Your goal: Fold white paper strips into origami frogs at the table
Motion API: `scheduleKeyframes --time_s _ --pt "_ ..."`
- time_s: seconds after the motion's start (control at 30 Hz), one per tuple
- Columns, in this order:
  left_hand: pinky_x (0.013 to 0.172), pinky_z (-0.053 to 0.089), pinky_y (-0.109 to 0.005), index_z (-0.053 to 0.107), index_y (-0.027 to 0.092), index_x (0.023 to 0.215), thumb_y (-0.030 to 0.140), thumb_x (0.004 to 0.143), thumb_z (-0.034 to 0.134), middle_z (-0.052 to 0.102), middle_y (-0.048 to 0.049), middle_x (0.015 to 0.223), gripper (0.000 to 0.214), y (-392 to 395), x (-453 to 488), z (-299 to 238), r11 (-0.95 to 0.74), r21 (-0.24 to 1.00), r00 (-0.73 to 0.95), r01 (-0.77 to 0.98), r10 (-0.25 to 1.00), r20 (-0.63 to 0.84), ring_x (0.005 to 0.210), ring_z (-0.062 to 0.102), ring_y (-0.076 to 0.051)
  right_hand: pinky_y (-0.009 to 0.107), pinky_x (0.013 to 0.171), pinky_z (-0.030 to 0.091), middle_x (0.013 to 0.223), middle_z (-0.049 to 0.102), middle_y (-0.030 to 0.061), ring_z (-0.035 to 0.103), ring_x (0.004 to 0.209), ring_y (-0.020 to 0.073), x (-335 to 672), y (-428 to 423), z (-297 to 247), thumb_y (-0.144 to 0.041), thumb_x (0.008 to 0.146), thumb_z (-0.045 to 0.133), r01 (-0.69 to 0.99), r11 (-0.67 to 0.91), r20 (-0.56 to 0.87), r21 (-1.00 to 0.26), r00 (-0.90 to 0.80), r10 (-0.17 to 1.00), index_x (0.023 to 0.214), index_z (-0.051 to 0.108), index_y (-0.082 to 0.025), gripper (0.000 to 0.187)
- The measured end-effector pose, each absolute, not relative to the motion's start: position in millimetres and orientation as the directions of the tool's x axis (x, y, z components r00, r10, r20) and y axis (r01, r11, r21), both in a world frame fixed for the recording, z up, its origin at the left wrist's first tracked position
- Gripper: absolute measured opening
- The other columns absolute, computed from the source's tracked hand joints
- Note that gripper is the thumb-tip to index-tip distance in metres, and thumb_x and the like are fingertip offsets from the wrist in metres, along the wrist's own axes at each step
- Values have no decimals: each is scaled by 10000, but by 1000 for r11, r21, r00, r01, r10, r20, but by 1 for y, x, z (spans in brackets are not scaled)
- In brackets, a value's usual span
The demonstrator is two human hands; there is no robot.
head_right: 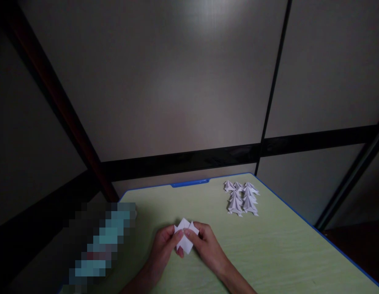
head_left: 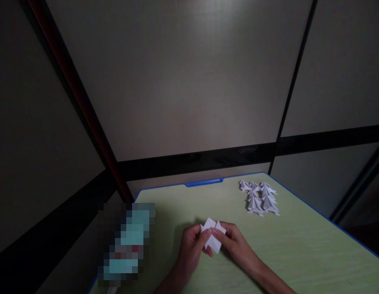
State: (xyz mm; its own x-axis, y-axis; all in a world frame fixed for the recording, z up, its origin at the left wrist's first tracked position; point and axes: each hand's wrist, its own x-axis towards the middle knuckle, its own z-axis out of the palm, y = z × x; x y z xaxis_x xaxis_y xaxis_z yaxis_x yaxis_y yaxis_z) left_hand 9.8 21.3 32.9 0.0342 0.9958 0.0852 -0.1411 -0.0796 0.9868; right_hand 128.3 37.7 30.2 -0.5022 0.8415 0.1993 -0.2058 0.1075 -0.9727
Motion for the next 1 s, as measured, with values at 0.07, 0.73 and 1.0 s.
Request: scheduleKeyframes --time_s 0.07,0.73,1.0 --pt "331 331 -166 522 104 470 399 580 568 475 26 367 318 22 9 33 -77 986 21 -148 997 81 324 402 -61 217 482 339 475 484 -22 449 478 107 129 39 29 -418 711 447 -198 104 191 -975 -493 849 602 511 -125 320" --pt "327 324 -166 534 104 500 400 578 567 500 18 405 308 22 12 32 -73 985 2 -157 997 74 330 401 -59 189 369 168 393 347 -70 272 365 49 131 42 30 -392 668 502 -160 67 126 -985 -395 910 466 373 -156 336" --pt "357 336 -186 542 101 512 365 552 595 521 12 398 273 23 12 30 -13 981 18 -196 1000 17 343 425 -78 201 423 244 422 359 -60 333 412 73 132 42 29 -351 662 501 -166 85 135 -983 -318 938 463 384 -162 299"
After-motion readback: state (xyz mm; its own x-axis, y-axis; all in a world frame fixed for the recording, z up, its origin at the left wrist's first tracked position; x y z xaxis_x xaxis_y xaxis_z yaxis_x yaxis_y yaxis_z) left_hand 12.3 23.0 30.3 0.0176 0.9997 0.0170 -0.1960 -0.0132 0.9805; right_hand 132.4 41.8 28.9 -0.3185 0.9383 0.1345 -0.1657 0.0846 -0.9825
